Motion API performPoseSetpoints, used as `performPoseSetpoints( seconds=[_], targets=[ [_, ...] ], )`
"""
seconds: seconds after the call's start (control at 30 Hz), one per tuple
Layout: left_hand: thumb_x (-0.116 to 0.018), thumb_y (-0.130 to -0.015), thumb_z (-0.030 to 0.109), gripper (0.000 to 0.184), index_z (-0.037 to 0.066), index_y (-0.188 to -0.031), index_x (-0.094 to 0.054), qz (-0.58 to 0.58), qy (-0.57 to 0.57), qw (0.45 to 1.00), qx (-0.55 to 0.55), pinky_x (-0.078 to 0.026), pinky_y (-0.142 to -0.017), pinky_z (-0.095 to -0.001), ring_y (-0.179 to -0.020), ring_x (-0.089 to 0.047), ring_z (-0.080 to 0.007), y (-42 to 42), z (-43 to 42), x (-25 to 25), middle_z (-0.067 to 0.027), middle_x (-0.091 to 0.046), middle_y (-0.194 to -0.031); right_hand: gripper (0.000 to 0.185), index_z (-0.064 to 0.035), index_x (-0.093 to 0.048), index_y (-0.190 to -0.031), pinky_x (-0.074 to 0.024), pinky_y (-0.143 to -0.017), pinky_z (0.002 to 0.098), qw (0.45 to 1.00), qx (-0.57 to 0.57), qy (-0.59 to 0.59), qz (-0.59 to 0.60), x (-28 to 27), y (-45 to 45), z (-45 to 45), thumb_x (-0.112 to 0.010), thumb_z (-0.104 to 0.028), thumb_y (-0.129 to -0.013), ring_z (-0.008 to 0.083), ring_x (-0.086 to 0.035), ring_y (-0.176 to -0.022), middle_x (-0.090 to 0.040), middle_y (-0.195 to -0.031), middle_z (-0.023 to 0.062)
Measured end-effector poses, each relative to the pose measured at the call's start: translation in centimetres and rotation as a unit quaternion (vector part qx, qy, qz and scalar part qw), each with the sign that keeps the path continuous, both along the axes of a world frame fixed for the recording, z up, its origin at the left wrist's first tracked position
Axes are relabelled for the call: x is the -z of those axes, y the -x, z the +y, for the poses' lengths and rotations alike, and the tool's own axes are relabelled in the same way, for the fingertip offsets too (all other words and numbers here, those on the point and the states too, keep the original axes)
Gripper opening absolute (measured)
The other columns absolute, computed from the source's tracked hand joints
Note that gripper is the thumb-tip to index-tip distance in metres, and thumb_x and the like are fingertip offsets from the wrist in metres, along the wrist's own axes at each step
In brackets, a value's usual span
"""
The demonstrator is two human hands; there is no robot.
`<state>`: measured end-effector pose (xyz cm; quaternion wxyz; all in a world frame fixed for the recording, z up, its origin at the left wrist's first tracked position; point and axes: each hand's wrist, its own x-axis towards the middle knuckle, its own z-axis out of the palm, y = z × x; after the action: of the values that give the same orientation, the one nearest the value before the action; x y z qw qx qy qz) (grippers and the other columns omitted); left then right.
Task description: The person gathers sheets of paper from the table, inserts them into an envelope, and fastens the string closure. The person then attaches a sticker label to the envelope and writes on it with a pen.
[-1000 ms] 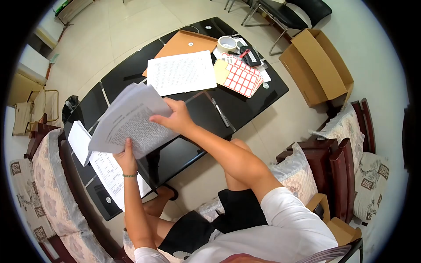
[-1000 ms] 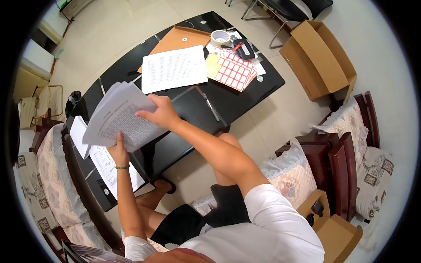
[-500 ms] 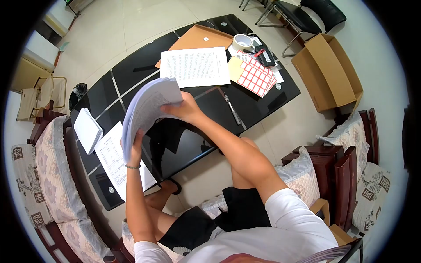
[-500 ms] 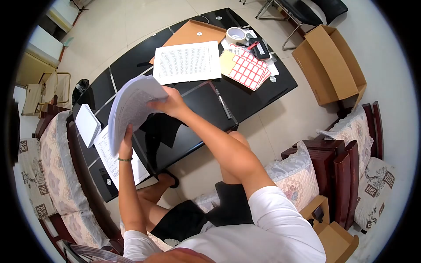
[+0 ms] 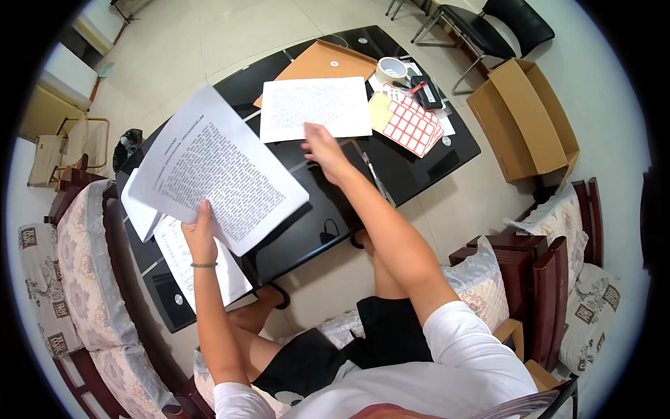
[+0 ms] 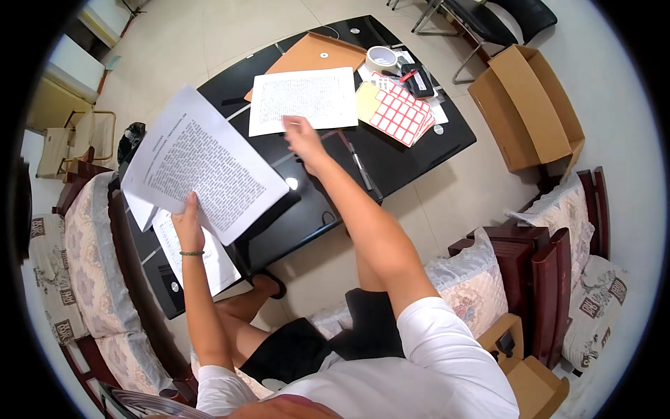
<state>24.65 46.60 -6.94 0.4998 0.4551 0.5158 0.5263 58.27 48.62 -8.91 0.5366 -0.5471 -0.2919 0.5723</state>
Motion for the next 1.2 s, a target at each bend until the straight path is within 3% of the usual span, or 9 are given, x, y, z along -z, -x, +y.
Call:
performPoseSetpoints(
  seconds=[0.13, 0.3, 0.53, 0.67, 0.77, 0.87, 0.93, 1.07, 1.2],
  targets=[
    [-0.064, -0.099, 0.011, 0.046, -0.009, -0.138, -0.051, -0.032, 0.094, 0.995, 0.014, -0.048, -0.102, -0.0357, -0.114, -0.063, -0.0236, 1.6, -0.1, 0.7, -0.0142, -0.063, -0.131, 0.074, -0.0124, -0.035, -0.151, -0.0497, -0.084, 0.0381, 0.974, 0.197, 0.095, 0.065, 1.1, -1.1, -0.5, -0.070, -0.045, -0.095, 0.0241, -0.052, -0.107, -0.047, -0.137, 0.0153],
    [-0.065, -0.096, 0.009, 0.052, -0.010, -0.142, -0.046, -0.080, 0.130, 0.987, 0.047, -0.045, -0.105, -0.0380, -0.120, -0.059, -0.0256, 1.6, 0.0, 1.2, -0.0164, -0.060, -0.133, 0.086, -0.0148, -0.019, -0.162, -0.0496, -0.087, 0.0400, 0.966, 0.219, 0.069, 0.117, 3.2, -3.2, 0.1, -0.071, -0.030, -0.095, 0.0258, -0.048, -0.111, -0.039, -0.144, 0.0153],
    [-0.067, -0.093, 0.010, 0.054, -0.009, -0.139, -0.048, -0.074, 0.152, 0.983, 0.075, -0.046, -0.103, -0.0379, -0.116, -0.060, -0.0250, 1.7, -0.4, 0.5, -0.0147, -0.062, -0.130, 0.083, -0.0102, -0.020, -0.162, -0.0496, -0.079, 0.0374, 0.959, 0.252, 0.007, 0.129, 4.9, -4.6, 1.3, -0.070, -0.021, -0.096, 0.0197, -0.050, -0.105, -0.042, -0.143, 0.0089],
    [-0.067, -0.092, 0.010, 0.054, -0.009, -0.139, -0.049, -0.083, 0.139, 0.984, 0.077, -0.046, -0.102, -0.0375, -0.116, -0.060, -0.0247, 1.6, -0.6, 0.6, -0.0143, -0.062, -0.129, 0.081, -0.0113, -0.024, -0.162, -0.0496, -0.080, 0.0368, 0.959, 0.260, 0.015, 0.112, 4.8, -4.8, 2.0, -0.070, -0.018, -0.096, 0.0221, -0.051, -0.115, -0.045, -0.145, 0.0100],
    [-0.066, -0.092, 0.010, 0.052, -0.009, -0.138, -0.050, -0.085, 0.128, 0.985, 0.075, -0.047, -0.101, -0.0368, -0.115, -0.060, -0.0241, 1.7, -0.9, 0.4, -0.0142, -0.063, -0.128, 0.083, -0.0091, -0.022, -0.163, -0.0481, -0.087, 0.0376, 0.950, 0.284, 0.010, 0.127, 5.0, -4.9, 2.6, -0.070, -0.018, -0.095, 0.0209, -0.052, -0.117, -0.048, -0.143, 0.0099],
    [-0.065, -0.092, 0.011, 0.053, -0.010, -0.138, -0.049, -0.088, 0.138, 0.983, 0.079, -0.046, -0.101, -0.0367, -0.116, -0.060, -0.0242, 2.3, -1.0, 0.4, -0.0145, -0.062, -0.129, 0.082, -0.0054, -0.020, -0.162, -0.0400, -0.105, 0.0422, 0.947, 0.296, -0.063, 0.109, 6.4, -6.3, 3.6, -0.068, -0.018, -0.096, 0.0216, -0.048, -0.130, -0.045, -0.149, 0.0113],
    [-0.066, -0.092, 0.012, 0.054, -0.010, -0.139, -0.049, -0.087, 0.141, 0.983, 0.082, -0.046, -0.102, -0.0366, -0.116, -0.060, -0.0244, 2.6, -1.6, 0.1, -0.0148, -0.062, -0.129, 0.076, -0.0064, -0.018, -0.163, -0.0140, -0.123, 0.0469, 0.933, 0.290, -0.081, 0.198, 3.8, -5.9, 2.9, -0.058, -0.020, -0.099, 0.0273, -0.026, -0.153, -0.034, -0.162, 0.0095],
    [-0.064, -0.093, 0.013, 0.054, -0.005, -0.140, -0.048, -0.076, 0.132, 0.985, 0.082, -0.050, -0.099, -0.0381, -0.116, -0.061, -0.0246, 3.0, -1.1, 0.8, -0.0138, -0.061, -0.130, 0.074, -0.0147, -0.016, -0.164, -0.0118, -0.125, 0.0494, 0.876, 0.303, -0.150, 0.345, 2.4, -6.2, 3.2, -0.055, -0.024, -0.102, 0.0337, -0.022, -0.154, -0.022, -0.168, 0.0037],
    [-0.065, -0.093, 0.013, 0.051, -0.006, -0.138, -0.049, -0.073, 0.146, 0.983, 0.081, -0.051, -0.097, -0.0374, -0.112, -0.063, -0.0241, 3.1, -1.3, 0.5, -0.0133, -0.063, -0.127, 0.062, -0.0139, -0.032, -0.160, -0.0138, -0.123, 0.0497, 0.940, 0.251, -0.081, 0.218, 2.6, -5.7, 3.6, -0.054, -0.030, -0.104, 0.0302, -0.025, -0.152, -0.036, -0.162, 0.0058]
  ],
)
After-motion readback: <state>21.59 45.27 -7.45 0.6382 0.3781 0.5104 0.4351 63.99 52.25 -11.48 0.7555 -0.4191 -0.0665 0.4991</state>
